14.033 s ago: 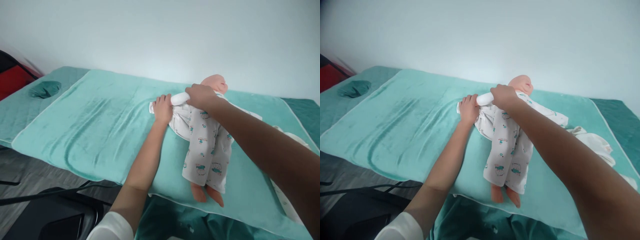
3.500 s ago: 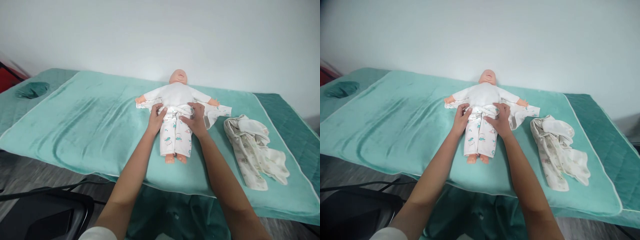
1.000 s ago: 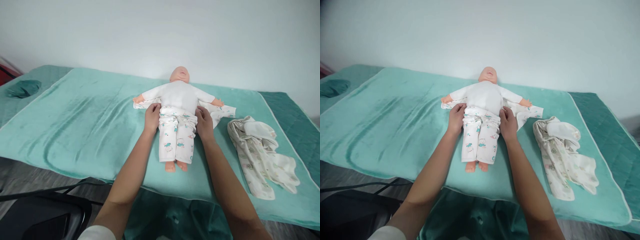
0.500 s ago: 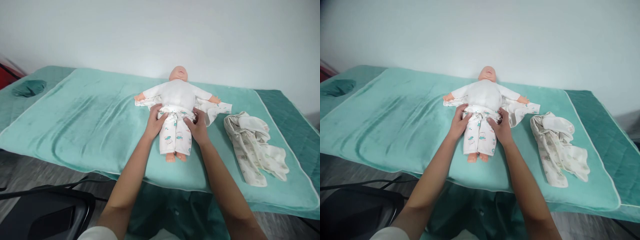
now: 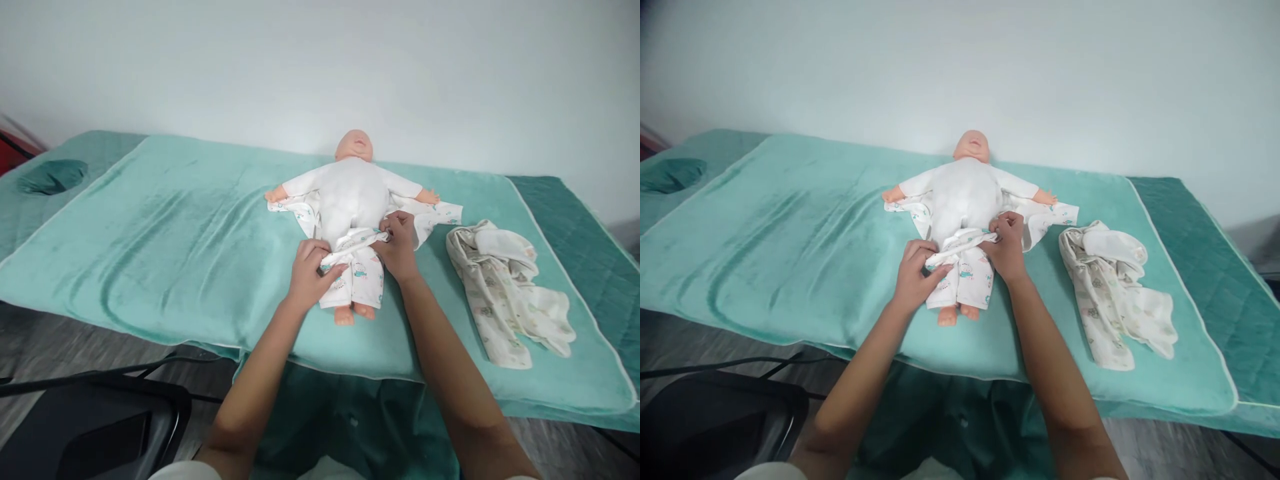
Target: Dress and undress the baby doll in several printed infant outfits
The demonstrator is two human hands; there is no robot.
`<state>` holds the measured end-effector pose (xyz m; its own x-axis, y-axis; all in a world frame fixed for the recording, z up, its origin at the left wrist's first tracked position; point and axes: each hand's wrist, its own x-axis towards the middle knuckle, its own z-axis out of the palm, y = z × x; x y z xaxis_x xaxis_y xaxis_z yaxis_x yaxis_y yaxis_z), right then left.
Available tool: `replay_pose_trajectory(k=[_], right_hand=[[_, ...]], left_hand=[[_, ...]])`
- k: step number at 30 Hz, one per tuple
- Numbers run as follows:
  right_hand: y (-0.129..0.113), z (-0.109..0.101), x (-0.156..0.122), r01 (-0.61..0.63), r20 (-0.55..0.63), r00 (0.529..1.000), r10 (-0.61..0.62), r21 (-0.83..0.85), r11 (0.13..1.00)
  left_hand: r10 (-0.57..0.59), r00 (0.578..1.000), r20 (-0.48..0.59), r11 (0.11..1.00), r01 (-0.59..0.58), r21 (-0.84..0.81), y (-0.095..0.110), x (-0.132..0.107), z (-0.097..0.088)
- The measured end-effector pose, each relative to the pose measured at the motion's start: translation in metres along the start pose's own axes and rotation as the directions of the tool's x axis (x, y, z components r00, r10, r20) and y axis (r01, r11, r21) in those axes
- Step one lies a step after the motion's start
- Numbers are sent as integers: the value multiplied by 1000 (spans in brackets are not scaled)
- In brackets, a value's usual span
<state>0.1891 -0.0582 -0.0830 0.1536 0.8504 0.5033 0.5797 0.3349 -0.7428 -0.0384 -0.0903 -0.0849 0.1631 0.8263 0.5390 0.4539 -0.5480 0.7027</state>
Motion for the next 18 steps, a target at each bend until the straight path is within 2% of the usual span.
replay_pose_trajectory(k=[3, 5, 7, 9, 13, 15, 18], right_hand=[[-7, -4, -1, 112, 8, 994, -112, -39, 993], [-13, -10, -8, 184, 67, 981, -183, -17, 983], [-17, -19, -22, 196, 147, 969, -201, 48, 979], [-21, -27, -40, 125, 219, 964, -149, 119, 985], [-28, -39, -70, -142, 314, 945, 93, 138, 980], [-33, -41, -75, -230, 361, 918, 162, 155, 961], [-38, -38, -69, -274, 418, 889, 189, 154, 949]], left_hand=[[26, 1000, 10, 998, -26, 54, -3, 0, 2], [51, 999, 2, 996, -51, 75, -8, 4, 3], [83, 997, -10, 993, -81, 84, -11, 7, 5], [111, 994, -19, 989, -109, 98, -13, 8, 6], [151, 989, -1, 977, -149, 154, -16, 11, 9], [141, 990, 17, 970, -142, 198, -19, 17, 11], [118, 992, 40, 959, -124, 253, -24, 31, 13]])
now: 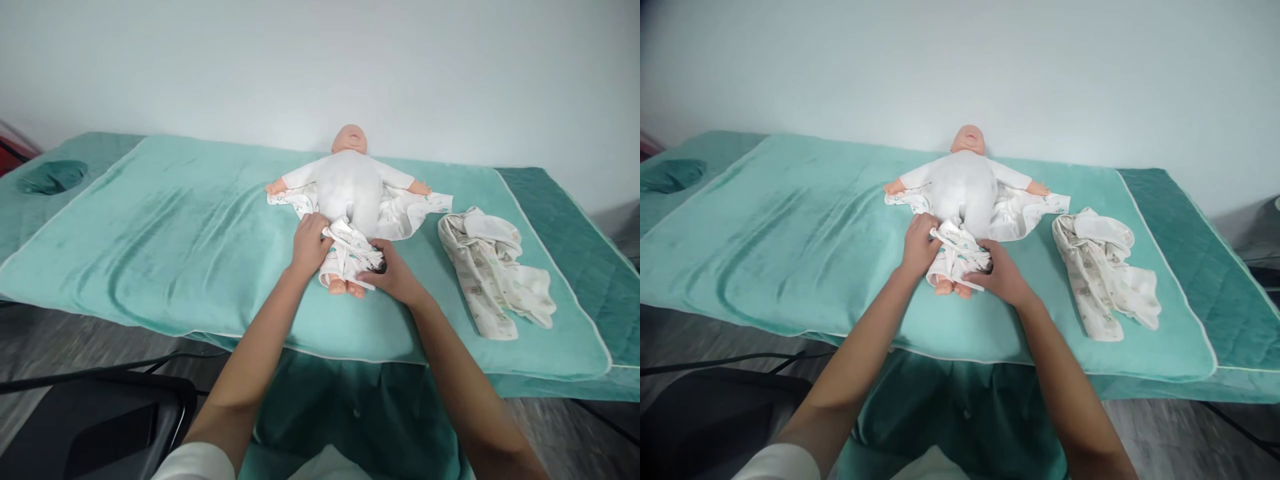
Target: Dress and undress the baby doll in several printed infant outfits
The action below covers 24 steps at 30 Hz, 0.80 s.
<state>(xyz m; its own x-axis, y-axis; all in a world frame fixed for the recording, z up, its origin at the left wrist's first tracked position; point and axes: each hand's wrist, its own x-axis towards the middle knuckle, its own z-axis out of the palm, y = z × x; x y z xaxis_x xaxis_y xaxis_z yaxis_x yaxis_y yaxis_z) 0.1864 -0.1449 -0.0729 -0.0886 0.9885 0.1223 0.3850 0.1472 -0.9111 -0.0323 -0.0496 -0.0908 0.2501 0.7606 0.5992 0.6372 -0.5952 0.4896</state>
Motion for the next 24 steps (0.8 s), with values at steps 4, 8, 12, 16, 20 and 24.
replay_pose_trajectory(k=[4, 8, 12, 16, 20, 24], right_hand=[[-3, 0, 21, -87, 21, 996, 87, 1, 996], [-1, 2, 43, -77, -69, 994, 80, 40, 996], [3, 5, 53, -45, -158, 986, 52, 45, 998], [9, 6, 50, -32, -188, 982, 33, 8, 999], [10, 6, 47, -23, -209, 978, 9, -62, 998], [8, 8, 49, 21, -227, 973, -44, -102, 995]], left_hand=[[-33, 999, -11, 999, 34, 29, -7, 25, 7], [-99, 995, -27, 995, 100, 25, -11, 41, 13], [-147, 987, -66, 989, 145, -32, -7, 36, 13], [-217, 976, -8, 972, 215, -99, 11, 9, 2], [-319, 938, 136, 916, 342, -210, 30, -25, -16], [-278, 935, 219, 890, 337, -307, 39, -56, -26]])
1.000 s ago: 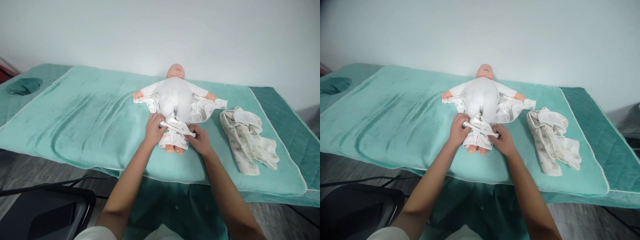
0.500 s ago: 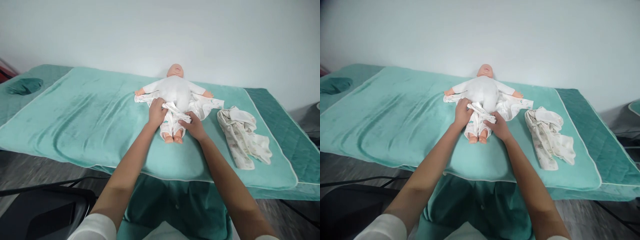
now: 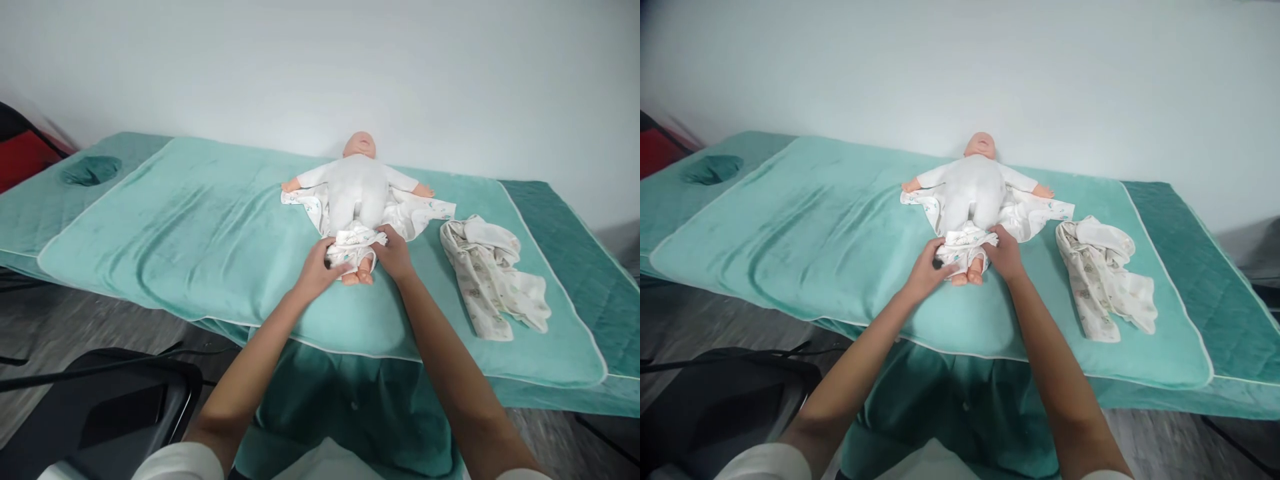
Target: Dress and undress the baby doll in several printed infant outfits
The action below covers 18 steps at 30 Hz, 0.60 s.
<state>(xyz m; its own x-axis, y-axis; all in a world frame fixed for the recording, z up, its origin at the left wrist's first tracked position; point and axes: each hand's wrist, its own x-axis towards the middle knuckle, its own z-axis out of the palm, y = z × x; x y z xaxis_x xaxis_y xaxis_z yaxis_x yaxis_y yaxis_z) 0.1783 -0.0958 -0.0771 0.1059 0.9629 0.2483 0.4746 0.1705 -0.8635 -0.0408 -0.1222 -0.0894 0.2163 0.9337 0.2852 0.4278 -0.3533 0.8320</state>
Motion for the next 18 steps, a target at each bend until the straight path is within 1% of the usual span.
replay_pose_trajectory(k=[3, 7, 9, 12, 15, 18], right_hand=[[-1, 0, 0, 24, 8, 1000, -23, -15, 1000], [-3, -4, -11, 28, 41, 999, -26, -60, 998], [-5, -7, -24, 30, 67, 997, -23, -107, 994], [-10, -12, -48, 73, 112, 992, -54, -172, 982], [-13, -16, -69, 85, 176, 983, -58, -149, 985], [-14, -17, -80, 91, 222, 973, -62, -123, 988]], left_hand=[[90, 994, 65, 993, -95, 76, 1, -13, 3], [87, 995, 55, 977, -96, 190, 7, -17, 7], [92, 994, 61, 971, -103, 214, 9, -16, 7], [114, 991, 65, 963, -126, 239, 7, -16, 6], [136, 989, 56, 950, -147, 276, 3, -15, 7], [130, 989, 68, 939, -145, 312, 3, -14, 7]])
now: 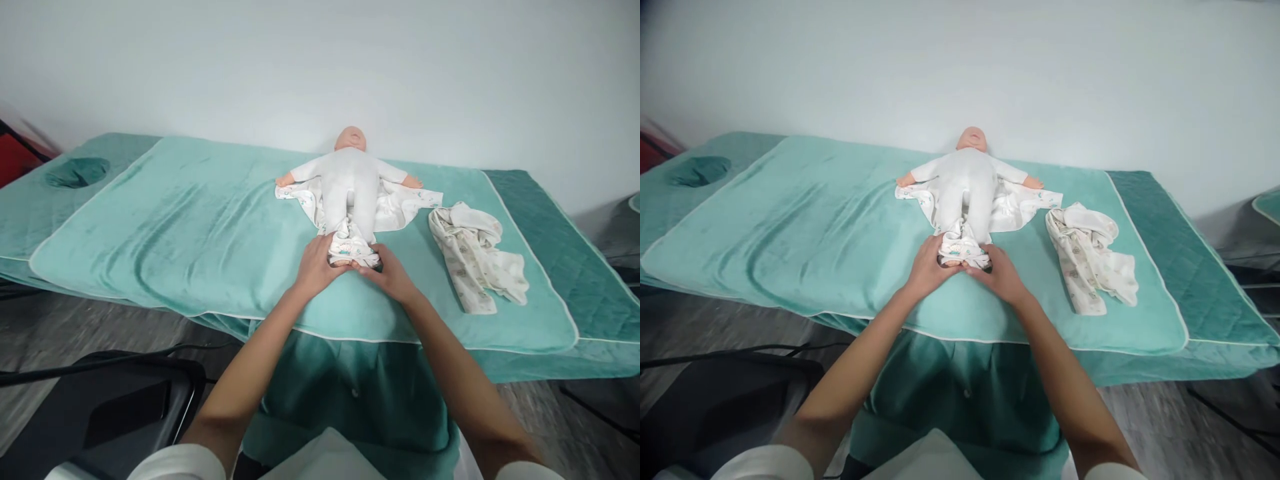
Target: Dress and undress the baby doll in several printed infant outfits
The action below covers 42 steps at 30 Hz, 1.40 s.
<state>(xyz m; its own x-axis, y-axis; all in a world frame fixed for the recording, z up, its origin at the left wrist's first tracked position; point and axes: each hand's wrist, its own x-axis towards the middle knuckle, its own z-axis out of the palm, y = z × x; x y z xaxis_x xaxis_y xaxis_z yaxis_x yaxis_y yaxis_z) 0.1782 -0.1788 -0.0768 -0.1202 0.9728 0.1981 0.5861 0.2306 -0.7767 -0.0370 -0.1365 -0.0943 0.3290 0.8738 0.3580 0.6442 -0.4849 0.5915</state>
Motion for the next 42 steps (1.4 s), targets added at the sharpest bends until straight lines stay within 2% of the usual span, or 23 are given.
replay_pose_trajectory(k=[3, 6, 10, 18, 20, 23, 25, 29, 31, 32, 33, 34, 35, 36, 38, 39, 42], right_hand=[[-2, 1, -1, 0, -23, 1000, -3, -99, 995], [-10, 1, 1, -64, -48, 997, 56, -199, 978], [-26, -1, 0, -164, -37, 986, 160, -288, 943], [-63, -14, -9, -266, -60, 963, 264, -384, 884], [-71, -23, -10, -260, -3, 961, 275, -340, 904], [-84, -42, -9, -194, 211, 944, 252, -261, 946], [-96, -56, -7, -143, 351, 909, 225, -245, 959], [-131, -86, -4, 12, 559, 817, 140, -259, 966], [-149, -100, 1, 92, 637, 763, 110, -275, 957], [-156, -106, 5, 114, 640, 763, 91, -272, 955], [-160, -113, 12, 121, 606, 794, 58, -251, 960], [-163, -121, 22, 115, 517, 856, 10, -209, 971], [-164, -128, 33, 103, 369, 929, -42, -150, 983], [-164, -135, 47, 92, 198, 978, -71, -99, 991], [-165, -150, 79, 100, -37, 994, -103, -70, 993], [-166, -157, 94, 112, -95, 988, -120, -90, 990], [-183, -173, 123, 139, -191, 966, -174, -181, 974]], left_hand=[[-26, 999, 46, 999, 25, 32, 4, 0, -6], [-56, 995, 86, 998, 54, 28, 10, -4, -16], [-125, 985, 122, 992, 126, 5, 17, -15, -30], [-243, 952, 188, 967, 252, -25, 35, -29, -63], [-244, 943, 225, 964, 260, -46, 42, -30, -75], [-176, 928, 330, 976, 207, -62, 51, -28, -98], [-110, 891, 440, 991, 131, -18, 59, -25, -118], [-22, 735, 678, 993, -65, 103, 81, -18, -166], [30, 666, 745, 982, -158, 101, 93, -12, -190], [56, 648, 759, 976, -196, 95, 99, -9, -202], [75, 649, 757, 970, -224, 95, 104, -5, -213], [89, 676, 732, 965, -240, 105, 107, 0, -223], [98, 726, 680, 962, -243, 121, 110, 6, -232], [108, 791, 603, 962, -237, 138, 111, 12, -240], [131, 898, 421, 964, -214, 157, 113, 27, -256], [137, 925, 354, 966, -204, 159, 114, 34, -263], [108, 965, 240, 973, -153, 175, 117, 49, -281]])
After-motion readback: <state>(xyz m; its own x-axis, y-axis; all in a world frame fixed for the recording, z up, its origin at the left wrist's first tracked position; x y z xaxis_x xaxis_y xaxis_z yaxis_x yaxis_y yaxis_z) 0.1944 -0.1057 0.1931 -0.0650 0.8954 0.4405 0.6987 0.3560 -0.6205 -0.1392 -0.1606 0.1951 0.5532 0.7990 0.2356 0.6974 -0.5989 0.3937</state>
